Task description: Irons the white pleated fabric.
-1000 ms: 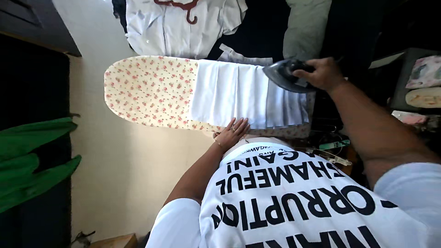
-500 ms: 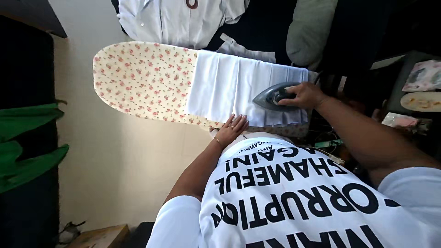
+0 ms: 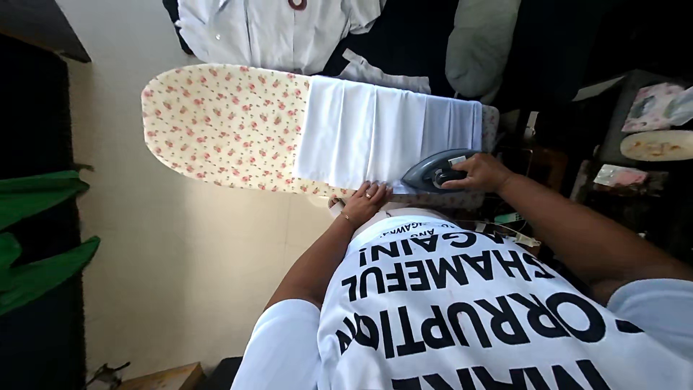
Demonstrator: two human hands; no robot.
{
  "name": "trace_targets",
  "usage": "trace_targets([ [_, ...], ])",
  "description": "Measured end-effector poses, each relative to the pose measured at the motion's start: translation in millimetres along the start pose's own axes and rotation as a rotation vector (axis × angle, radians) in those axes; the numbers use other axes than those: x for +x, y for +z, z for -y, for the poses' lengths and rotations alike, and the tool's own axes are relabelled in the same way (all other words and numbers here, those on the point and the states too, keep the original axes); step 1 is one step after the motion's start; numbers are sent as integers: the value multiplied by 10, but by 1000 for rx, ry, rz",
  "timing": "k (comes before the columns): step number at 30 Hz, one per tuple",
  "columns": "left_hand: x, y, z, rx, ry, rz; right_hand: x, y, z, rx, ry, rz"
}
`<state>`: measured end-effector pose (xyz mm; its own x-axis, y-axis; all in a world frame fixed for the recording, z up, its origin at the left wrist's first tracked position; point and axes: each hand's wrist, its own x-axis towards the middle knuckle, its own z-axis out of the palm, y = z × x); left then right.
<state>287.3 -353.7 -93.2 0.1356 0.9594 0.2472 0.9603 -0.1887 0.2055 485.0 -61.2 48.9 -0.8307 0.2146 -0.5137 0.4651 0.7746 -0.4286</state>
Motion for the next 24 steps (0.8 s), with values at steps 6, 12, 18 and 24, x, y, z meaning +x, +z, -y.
trace_targets([
  [6,37,-99,-59,-11,-4,241,-54,56,17,7,39,-52],
  [12,168,-195,-111,-68,-109,450,-11,28,17,-20,44,-67],
  [18,259,-253,-261,-74,-237,451,8,-80,-4,-17,36,-1],
  [24,318,-146,-496,-39,-391,385,-111,-100,-35,-36,59,27],
])
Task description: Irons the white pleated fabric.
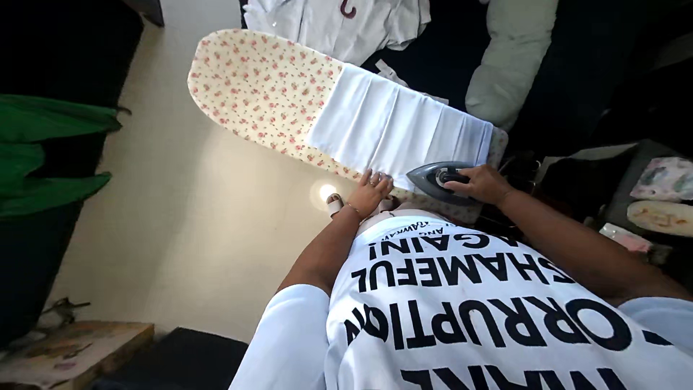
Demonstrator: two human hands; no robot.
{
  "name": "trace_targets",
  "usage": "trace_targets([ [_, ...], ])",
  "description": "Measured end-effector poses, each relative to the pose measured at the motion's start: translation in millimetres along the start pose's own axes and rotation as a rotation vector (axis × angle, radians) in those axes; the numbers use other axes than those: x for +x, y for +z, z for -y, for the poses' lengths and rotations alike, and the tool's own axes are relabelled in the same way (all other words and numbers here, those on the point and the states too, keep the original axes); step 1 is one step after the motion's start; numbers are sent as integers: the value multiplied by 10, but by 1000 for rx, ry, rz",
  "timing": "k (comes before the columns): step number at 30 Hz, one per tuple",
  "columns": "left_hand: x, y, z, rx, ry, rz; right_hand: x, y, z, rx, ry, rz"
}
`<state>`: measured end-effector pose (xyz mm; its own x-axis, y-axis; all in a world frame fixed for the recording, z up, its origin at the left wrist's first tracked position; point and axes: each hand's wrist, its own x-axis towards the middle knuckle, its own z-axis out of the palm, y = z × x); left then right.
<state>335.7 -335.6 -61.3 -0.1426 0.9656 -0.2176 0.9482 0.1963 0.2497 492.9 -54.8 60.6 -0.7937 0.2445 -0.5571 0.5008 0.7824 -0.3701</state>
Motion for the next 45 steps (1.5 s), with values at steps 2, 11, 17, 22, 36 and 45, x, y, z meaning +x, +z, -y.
trace_targets([
  [2,-10,-4,-50,27,-36,0,-6,16,9,-19,-20,-40],
  [11,-231,101,-144,-93,-69,-95,-19,169,249,-21,-26,-108],
  [17,-432,89,-37,-82,-31,-131,24,141,302,-7,-54,-68],
  [22,-653,14,128,-219,-178,-179,118,66,313,-10,-96,64],
  [36,-907,-491,1305,-1165,-1048,-602,267,286,731,8,-134,60],
  [45,-717,-580,1614,-1392,-998,-565,422,419,1215,10,-130,16],
])
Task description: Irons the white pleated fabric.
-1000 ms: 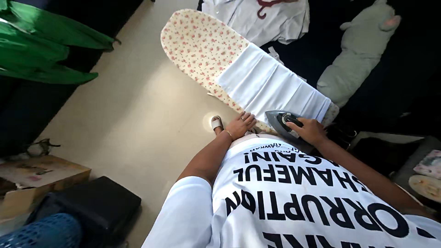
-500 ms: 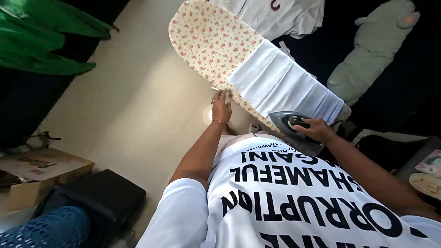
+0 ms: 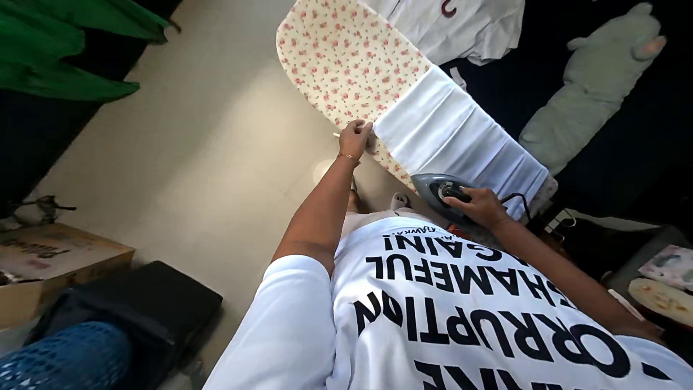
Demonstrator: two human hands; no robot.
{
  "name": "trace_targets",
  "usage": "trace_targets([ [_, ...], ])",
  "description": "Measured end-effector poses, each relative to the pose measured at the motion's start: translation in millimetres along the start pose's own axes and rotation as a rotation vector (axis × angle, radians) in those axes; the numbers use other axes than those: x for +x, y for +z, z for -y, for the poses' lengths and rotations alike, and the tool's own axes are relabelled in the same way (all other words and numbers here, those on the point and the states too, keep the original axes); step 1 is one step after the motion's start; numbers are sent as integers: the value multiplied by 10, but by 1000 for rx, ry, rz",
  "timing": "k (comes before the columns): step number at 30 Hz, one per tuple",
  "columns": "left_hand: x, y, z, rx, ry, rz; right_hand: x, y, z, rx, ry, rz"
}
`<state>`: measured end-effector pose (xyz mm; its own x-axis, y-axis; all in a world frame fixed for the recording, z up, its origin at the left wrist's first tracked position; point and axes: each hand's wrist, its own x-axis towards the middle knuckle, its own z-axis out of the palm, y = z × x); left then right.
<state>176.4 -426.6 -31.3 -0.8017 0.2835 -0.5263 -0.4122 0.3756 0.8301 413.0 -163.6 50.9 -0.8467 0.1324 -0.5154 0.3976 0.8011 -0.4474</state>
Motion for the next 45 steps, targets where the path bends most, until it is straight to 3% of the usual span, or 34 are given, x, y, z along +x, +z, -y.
trace_targets([
  [7,214,25,-128,250,-13,78,170,69,212,-12,-24,-24],
  [14,271,7,-173,266,-38,143,176,38,341,128,-89,-81],
  [18,305,-21,-228,296,-66,177,-81,-324,499,370,-77,-169],
  [24,303,-42,-167,273,-29,167,-490,-1045,274,678,-52,-344],
  [28,290,-51,-160,258,-22,166,-419,-1123,0,489,102,-418],
  [31,295,-53,-134,239,-31,170,-166,-903,-212,205,177,-367],
  [34,280,-64,-156,238,-40,169,117,-629,-304,117,180,-306],
  [45,272,-13,-181,243,-80,149,743,-318,351,152,135,-124],
])
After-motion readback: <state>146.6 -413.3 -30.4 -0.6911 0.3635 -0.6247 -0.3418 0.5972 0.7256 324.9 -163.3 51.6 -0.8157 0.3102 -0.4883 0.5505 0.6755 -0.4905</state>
